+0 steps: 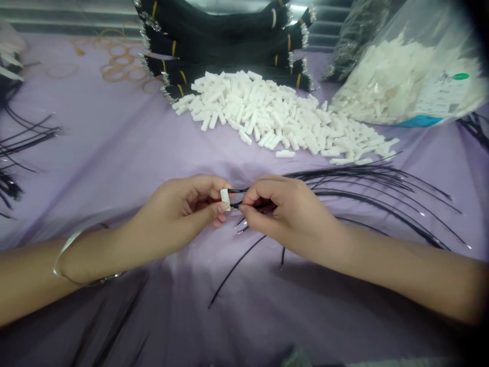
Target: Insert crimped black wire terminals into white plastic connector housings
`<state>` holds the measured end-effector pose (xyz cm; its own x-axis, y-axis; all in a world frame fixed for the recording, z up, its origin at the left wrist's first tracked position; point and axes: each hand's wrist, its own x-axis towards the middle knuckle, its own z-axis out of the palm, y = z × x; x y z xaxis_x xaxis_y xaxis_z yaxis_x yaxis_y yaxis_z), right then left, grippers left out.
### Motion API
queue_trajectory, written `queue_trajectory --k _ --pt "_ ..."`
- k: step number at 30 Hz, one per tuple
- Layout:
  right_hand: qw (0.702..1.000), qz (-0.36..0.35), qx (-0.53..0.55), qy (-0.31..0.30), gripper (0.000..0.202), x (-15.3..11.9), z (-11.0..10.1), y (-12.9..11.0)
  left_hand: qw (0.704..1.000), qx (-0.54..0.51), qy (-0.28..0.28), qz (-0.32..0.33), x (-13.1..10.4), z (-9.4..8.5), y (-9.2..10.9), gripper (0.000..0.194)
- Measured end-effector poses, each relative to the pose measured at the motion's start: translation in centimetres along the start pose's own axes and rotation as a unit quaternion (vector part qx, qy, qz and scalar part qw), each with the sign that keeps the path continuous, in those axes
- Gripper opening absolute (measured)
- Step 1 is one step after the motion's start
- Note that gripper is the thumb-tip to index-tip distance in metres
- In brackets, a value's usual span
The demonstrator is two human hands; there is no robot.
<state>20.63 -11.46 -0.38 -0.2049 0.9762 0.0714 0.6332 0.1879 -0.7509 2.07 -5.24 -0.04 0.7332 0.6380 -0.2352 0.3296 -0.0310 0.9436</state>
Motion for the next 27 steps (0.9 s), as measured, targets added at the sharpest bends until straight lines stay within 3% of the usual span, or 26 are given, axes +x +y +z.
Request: queue_trajectory --k 14,19,27 --pt "0.994 0.026 -0.093 -0.053 0.017 0.05 -0.01 -0.71 0.999 -0.046 0.015 -0.01 0.24 0.19 -0.12 0.01" --pt "0.995 0.016 -0.086 -0.047 0.017 0.11 0.06 -0.57 1.0 -0.018 0.01 0.008 0.07 0.0 -0.47 0.008" --pt "0.998 0.008 -0.059 -0.011 0.014 0.04 0.32 -0.41 0.998 -0.059 0.02 -0.009 0.47 0.2 -0.08 0.008"
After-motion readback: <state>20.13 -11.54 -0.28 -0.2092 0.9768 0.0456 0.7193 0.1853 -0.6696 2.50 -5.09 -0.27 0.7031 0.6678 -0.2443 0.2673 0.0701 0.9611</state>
